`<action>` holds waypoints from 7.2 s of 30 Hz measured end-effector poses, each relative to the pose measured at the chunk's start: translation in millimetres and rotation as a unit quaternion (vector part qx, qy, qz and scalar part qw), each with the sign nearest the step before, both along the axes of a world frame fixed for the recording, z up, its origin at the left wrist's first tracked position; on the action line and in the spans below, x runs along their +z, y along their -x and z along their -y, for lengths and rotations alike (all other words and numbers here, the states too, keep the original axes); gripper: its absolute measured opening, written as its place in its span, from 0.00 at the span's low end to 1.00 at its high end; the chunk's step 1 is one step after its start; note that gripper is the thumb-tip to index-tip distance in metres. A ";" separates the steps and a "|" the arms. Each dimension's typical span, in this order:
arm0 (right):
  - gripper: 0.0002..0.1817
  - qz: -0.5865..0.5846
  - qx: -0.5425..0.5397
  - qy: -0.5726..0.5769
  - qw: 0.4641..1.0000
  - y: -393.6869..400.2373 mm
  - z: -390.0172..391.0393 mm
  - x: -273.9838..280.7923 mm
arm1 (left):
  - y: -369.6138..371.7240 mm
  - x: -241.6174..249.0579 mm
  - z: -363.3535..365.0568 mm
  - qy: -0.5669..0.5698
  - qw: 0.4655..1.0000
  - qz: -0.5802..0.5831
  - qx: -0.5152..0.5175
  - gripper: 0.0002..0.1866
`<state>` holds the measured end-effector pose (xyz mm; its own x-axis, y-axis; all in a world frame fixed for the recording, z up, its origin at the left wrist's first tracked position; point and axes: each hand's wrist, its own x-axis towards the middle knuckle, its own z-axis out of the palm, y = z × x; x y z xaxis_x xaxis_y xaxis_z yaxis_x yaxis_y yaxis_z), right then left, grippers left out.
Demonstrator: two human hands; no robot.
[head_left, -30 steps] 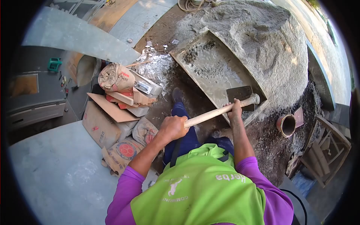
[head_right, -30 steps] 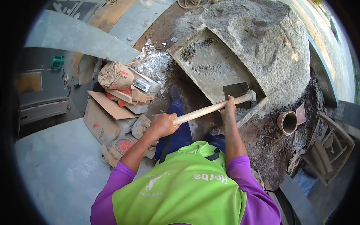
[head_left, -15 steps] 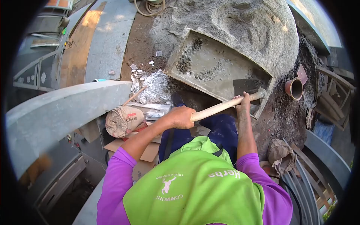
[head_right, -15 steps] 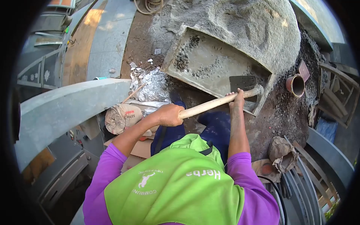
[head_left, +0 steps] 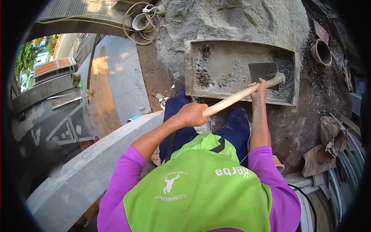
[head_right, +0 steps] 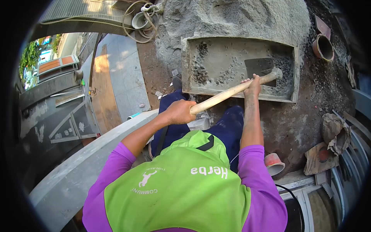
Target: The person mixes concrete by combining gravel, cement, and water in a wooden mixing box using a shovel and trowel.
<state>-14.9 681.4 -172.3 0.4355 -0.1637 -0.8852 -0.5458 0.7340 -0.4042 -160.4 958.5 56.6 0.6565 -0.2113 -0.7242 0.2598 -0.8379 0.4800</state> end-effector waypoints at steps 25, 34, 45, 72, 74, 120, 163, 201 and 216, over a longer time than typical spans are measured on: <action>0.16 -0.102 -0.162 -0.064 0.979 12.6 -413.0 -213.5 | -87.2 -161.2 -359.1 -0.148 0.971 -0.070 -0.172 0.12; 0.15 0.003 -0.240 0.100 0.966 -47.8 -268.1 -145.4 | -138.5 -221.7 -301.1 0.009 0.979 0.016 -0.202 0.14; 0.18 -0.118 -0.185 -0.031 0.975 -53.0 -388.4 -266.1 | -155.5 -213.3 -342.6 -0.118 0.973 -0.055 -0.190 0.12; 0.15 -0.210 -0.201 -0.020 0.957 93.0 -335.0 -271.3 | -119.9 -216.2 -280.5 -0.063 0.968 -0.160 -0.181 0.12; 0.15 -0.180 -0.257 -0.057 0.948 64.7 -321.4 -268.0 | -154.1 -202.8 -280.4 -0.048 0.970 -0.130 -0.201 0.12; 0.17 -0.129 -0.309 -0.073 0.939 -3.4 -341.4 -165.2 | -238.8 -125.6 -294.2 -0.087 0.951 -0.218 -0.202 0.12; 0.13 -0.014 -0.118 0.037 0.992 -68.9 -203.8 -263.7 | -130.6 -265.7 -199.7 0.008 0.990 -0.083 -0.112 0.15; 0.13 -0.063 -0.100 -0.011 0.993 -121.2 -297.8 -287.8 | -191.4 -252.4 -263.3 -0.022 0.985 -0.169 -0.033 0.15; 0.11 -0.069 0.029 -0.160 0.984 -17.2 -303.4 -260.1 | -42.4 -189.8 -171.3 -0.071 0.978 -0.193 0.037 0.18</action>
<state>2.3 984.7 -432.5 0.3085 0.1547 -0.9386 -0.6246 0.7771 -0.0773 -118.0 1129.8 -133.2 0.3388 -0.0536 -0.9393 0.4608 -0.8610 0.2153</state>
